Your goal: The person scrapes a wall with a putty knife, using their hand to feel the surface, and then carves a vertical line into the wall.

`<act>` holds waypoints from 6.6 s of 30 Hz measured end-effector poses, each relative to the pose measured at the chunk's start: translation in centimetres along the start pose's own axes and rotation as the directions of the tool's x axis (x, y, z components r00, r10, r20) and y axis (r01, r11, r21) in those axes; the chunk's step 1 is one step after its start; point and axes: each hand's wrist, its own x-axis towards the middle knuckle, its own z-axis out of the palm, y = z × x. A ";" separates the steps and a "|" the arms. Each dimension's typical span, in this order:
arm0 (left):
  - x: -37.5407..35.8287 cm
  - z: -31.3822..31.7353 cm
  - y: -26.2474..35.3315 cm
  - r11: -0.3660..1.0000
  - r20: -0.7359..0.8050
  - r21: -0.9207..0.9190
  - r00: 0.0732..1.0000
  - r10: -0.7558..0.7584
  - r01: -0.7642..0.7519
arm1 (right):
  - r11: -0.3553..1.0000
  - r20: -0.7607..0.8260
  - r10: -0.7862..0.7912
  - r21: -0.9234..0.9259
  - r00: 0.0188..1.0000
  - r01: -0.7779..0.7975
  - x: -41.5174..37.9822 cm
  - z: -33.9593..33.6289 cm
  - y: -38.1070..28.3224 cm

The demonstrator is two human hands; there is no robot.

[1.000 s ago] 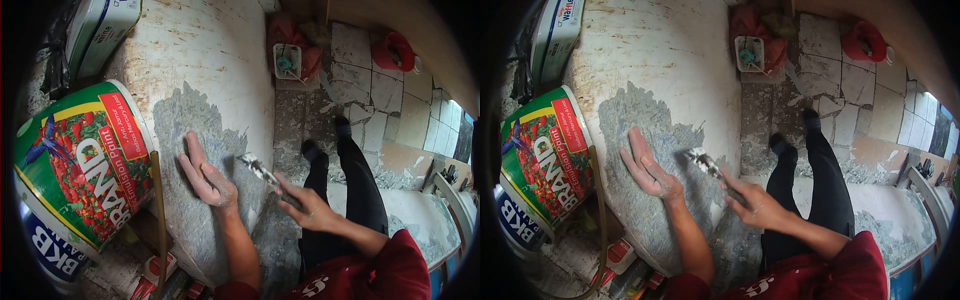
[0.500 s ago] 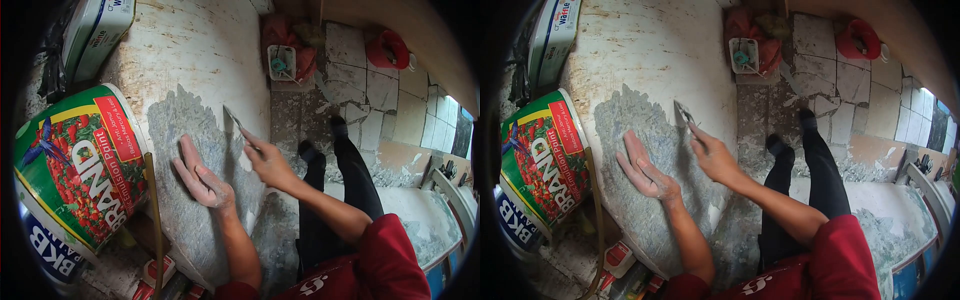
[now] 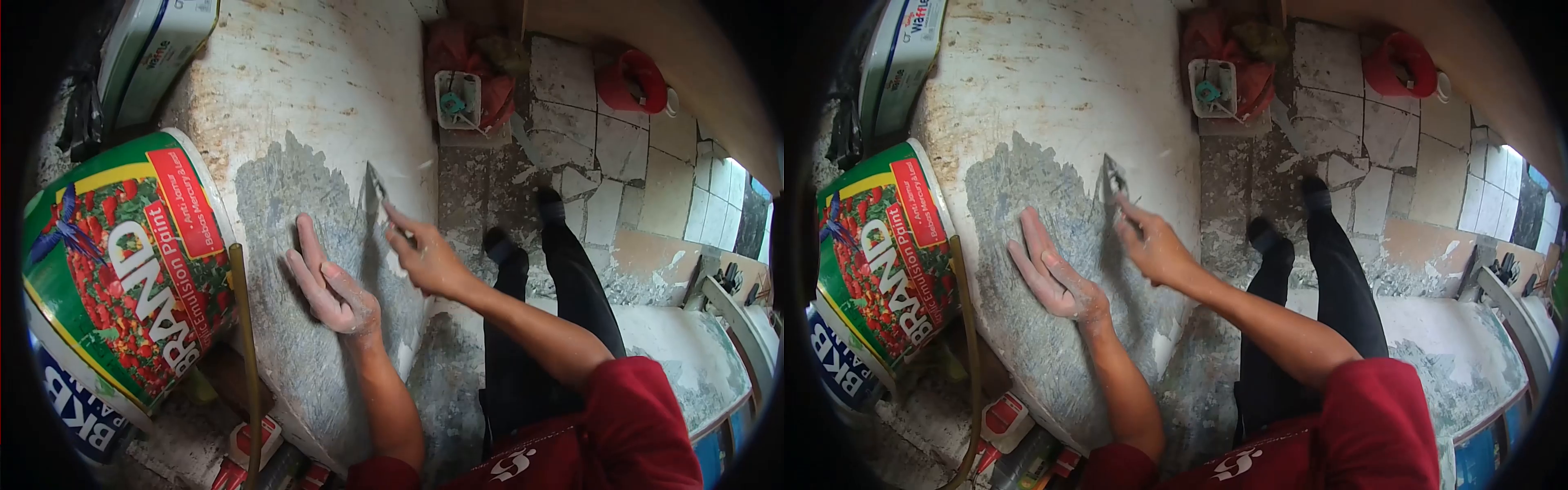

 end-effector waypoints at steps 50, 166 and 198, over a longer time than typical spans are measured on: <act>-0.7 0.3 -0.5 0.991 0.032 0.118 0.998 0.052 -0.056 | 0.866 -0.043 -0.476 -0.196 0.878 0.460 5.1 -1.9 4.2; -3.9 7.5 -1.5 0.976 -0.026 0.128 0.984 -0.174 0.176 | 0.969 -0.068 -0.233 -0.103 0.970 0.225 13.0 -10.6 -4.4; -7.3 9.6 0.9 0.929 -0.086 0.037 0.927 -0.365 0.369 | 0.936 -0.028 -0.273 -0.237 0.962 0.259 16.6 -15.1 -7.7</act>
